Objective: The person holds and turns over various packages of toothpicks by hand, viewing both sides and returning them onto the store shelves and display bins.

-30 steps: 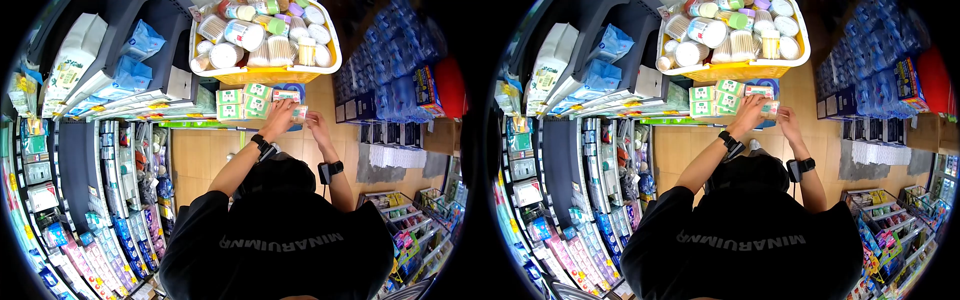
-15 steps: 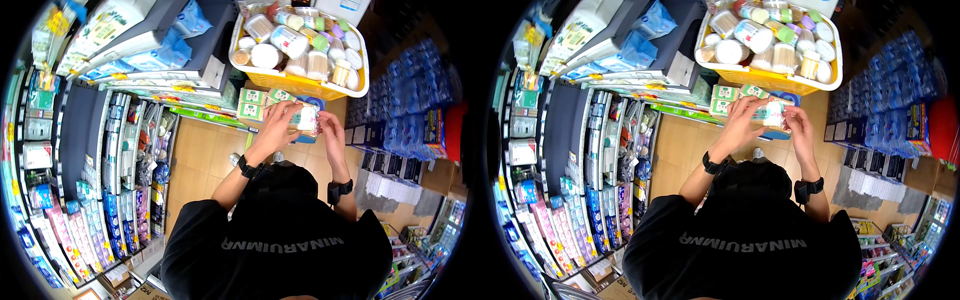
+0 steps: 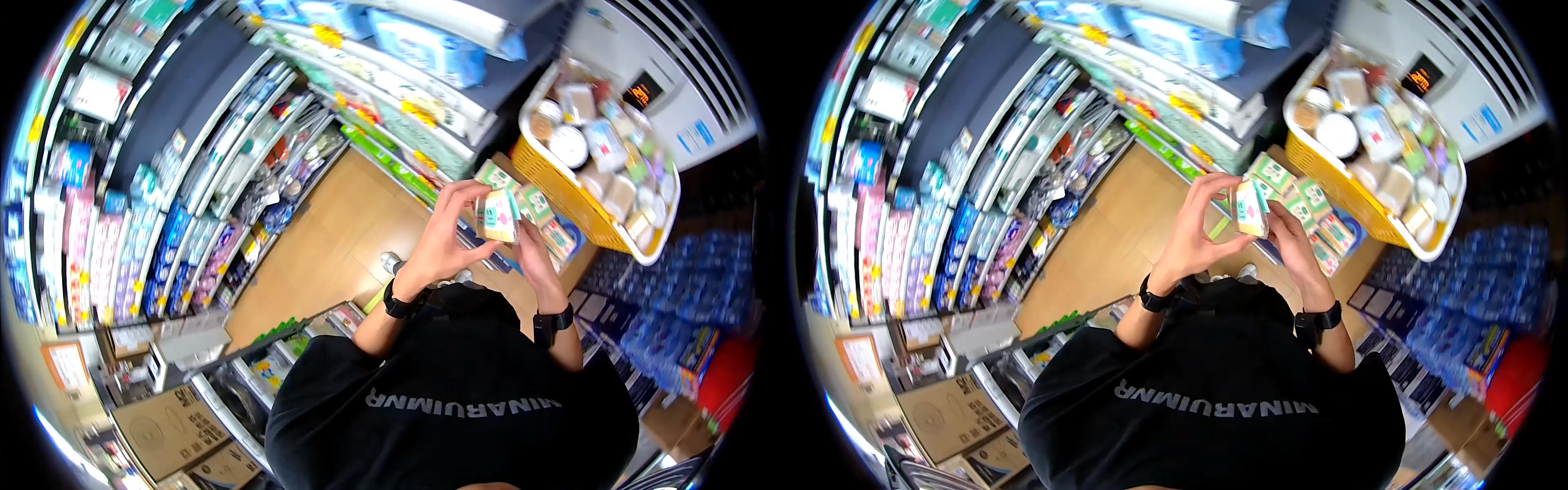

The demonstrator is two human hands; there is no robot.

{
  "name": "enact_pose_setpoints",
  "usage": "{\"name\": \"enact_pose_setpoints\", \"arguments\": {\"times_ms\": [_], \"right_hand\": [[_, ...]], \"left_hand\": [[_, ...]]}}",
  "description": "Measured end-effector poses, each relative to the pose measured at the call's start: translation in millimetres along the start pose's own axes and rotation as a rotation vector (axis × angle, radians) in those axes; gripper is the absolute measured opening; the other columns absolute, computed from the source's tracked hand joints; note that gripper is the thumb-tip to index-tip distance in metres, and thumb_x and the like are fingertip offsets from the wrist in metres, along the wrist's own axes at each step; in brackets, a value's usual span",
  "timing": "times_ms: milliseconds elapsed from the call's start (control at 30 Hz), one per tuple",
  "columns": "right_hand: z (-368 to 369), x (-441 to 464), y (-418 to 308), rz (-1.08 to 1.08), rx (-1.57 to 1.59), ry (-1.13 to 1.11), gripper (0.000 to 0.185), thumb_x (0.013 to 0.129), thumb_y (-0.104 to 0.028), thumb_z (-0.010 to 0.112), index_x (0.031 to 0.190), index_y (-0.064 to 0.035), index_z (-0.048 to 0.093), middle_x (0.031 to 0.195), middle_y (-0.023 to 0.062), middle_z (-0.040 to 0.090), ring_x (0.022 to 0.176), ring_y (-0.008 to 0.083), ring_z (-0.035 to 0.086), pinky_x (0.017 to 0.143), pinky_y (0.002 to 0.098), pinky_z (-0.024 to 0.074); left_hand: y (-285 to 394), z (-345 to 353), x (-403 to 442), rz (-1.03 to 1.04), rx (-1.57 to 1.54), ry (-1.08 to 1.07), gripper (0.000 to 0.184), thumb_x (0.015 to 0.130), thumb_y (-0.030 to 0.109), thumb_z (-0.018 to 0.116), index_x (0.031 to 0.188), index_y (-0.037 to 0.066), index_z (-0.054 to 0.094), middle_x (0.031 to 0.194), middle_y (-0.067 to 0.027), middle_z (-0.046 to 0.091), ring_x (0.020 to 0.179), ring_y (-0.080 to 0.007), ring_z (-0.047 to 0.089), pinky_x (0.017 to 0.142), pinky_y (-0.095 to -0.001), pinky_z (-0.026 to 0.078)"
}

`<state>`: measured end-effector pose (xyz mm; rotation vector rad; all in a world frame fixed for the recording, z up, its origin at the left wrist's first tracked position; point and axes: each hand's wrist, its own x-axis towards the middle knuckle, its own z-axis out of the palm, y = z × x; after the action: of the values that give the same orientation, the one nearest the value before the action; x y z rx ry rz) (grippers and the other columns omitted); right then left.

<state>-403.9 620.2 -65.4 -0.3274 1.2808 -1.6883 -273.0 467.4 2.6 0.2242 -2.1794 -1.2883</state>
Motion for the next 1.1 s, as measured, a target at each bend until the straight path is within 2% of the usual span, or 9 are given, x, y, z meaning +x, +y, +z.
{"name": "enact_pose_setpoints", "arguments": {"times_ms": [67, 133, 167, 333, 400, 500, 767, 933, 1100], "right_hand": [[28, 12, -7, 0.069, -0.003, -0.043, 0.039, 0.106, -0.019, 0.046, 0.137, 0.0049, 0.048, 0.123, 0.0124, 0.062, 0.108, 0.0159, 0.062, 0.095, 0.03, 0.05], [54, 26, -13, 0.085, 0.122, -0.316, 0.038, 0.106, -0.017, 0.046, 0.136, 0.0061, 0.047, 0.119, 0.0137, 0.064, 0.102, 0.0179, 0.065, 0.095, 0.0315, 0.0507], [71, 29, -18, 0.099, 0.142, -0.33, 0.035, 0.105, -0.013, 0.047, 0.134, 0.0053, 0.049, 0.116, 0.0134, 0.065, 0.097, 0.0172, 0.067, 0.09, 0.0303, 0.0519], [137, 67, -17, 0.107, -0.065, -0.532, 0.031, 0.1, -0.007, 0.053, 0.13, 0.0026, 0.053, 0.111, 0.0102, 0.066, 0.094, 0.0144, 0.066, 0.082, 0.0265, 0.0513], [163, 81, -13, 0.084, -0.11, -0.567, 0.032, 0.098, -0.008, 0.056, 0.128, 0.0024, 0.054, 0.112, 0.0096, 0.064, 0.095, 0.0151, 0.065, 0.083, 0.0272, 0.0516], [203, 99, -4, 0.086, -0.092, -0.611, 0.032, 0.096, -0.007, 0.06, 0.126, 0.0017, 0.054, 0.113, 0.0097, 0.062, 0.096, 0.0157, 0.065, 0.083, 0.0278, 0.0518], [301, 133, 8, -0.046, -0.127, -0.627, 0.035, 0.094, -0.002, 0.061, 0.127, 0.0028, 0.05, 0.113, 0.0115, 0.061, 0.097, 0.015, 0.063, 0.08, 0.028, 0.0524], [358, 144, 19, -0.105, -0.15, -0.624, 0.039, 0.093, 0.0, 0.062, 0.129, 0.0042, 0.051, 0.114, 0.0123, 0.062, 0.097, 0.0145, 0.062, 0.08, 0.0293, 0.0526], [397, 159, 44, -0.113, -0.163, -0.652, 0.029, 0.093, -0.001, 0.063, 0.121, 0.0054, 0.06, 0.107, 0.0096, 0.064, 0.094, 0.0149, 0.064, 0.081, 0.0297, 0.0527]], "left_hand": [[-3, -21, -9, 0.018, -0.034, 0.093, 0.074, 0.068, 0.012, 0.086, 0.133, 0.005, 0.051, 0.133, -0.0149, 0.051, 0.126, -0.031, 0.048, 0.097, -0.0403, 0.048], [-6, -43, -19, 0.014, -0.045, 0.175, 0.073, 0.069, 0.011, 0.086, 0.133, 0.005, 0.052, 0.134, -0.0153, 0.051, 0.126, -0.0306, 0.048, 0.095, -0.0394, 0.05], [-7, -56, -24, 0.002, -0.046, 0.212, 0.073, 0.069, 0.011, 0.086, 0.133, 0.004, 0.051, 0.134, -0.0154, 0.051, 0.127, -0.0304, 0.048, 0.095, -0.0394, 0.05], [-16, -112, -53, -0.069, -0.09, 0.401, 0.078, 0.07, 0.009, 0.086, 0.137, 0.006, 0.045, 0.138, -0.0147, 0.047, 0.13, -0.0281, 0.047, 0.101, -0.0419, 0.05], [-19, -134, -62, -0.067, -0.092, 0.463, 0.079, 0.071, 0.007, 0.085, 0.138, 0.006, 0.044, 0.139, -0.015, 0.045, 0.13, -0.0284, 0.048, 0.102, -0.0423, 0.049], [-19, -166, -75, -0.148, -0.118, 0.561, 0.088, 0.073, 0.005, 0.085, 0.144, 0.006, 0.032, 0.141, -0.0163, 0.048, 0.131, -0.0282, 0.05, 0.109, -0.0457, 0.041], [-48, -256, -100, -0.091, -0.019, 0.709, 0.088, 0.073, 0.003, 0.084, 0.143, 0.005, 0.032, 0.142, -0.0188, 0.048, 0.131, -0.0262, 0.05, 0.109, -0.0407, 0.04], [-56, -308, -122, -0.192, 0.025, 0.746, 0.082, 0.076, 0.006, 0.083, 0.143, 0.002, 0.036, 0.136, -0.0149, 0.052, 0.128, -0.0243, 0.051, 0.108, -0.038, 0.041], [-60, -353, -147, -0.308, -0.001, 0.771, 0.077, 0.082, 0.006, 0.079, 0.147, 0.001, 0.037, 0.13, -0.0125, 0.056, 0.121, -0.0203, 0.056, 0.105, -0.0355, 0.043]]}}
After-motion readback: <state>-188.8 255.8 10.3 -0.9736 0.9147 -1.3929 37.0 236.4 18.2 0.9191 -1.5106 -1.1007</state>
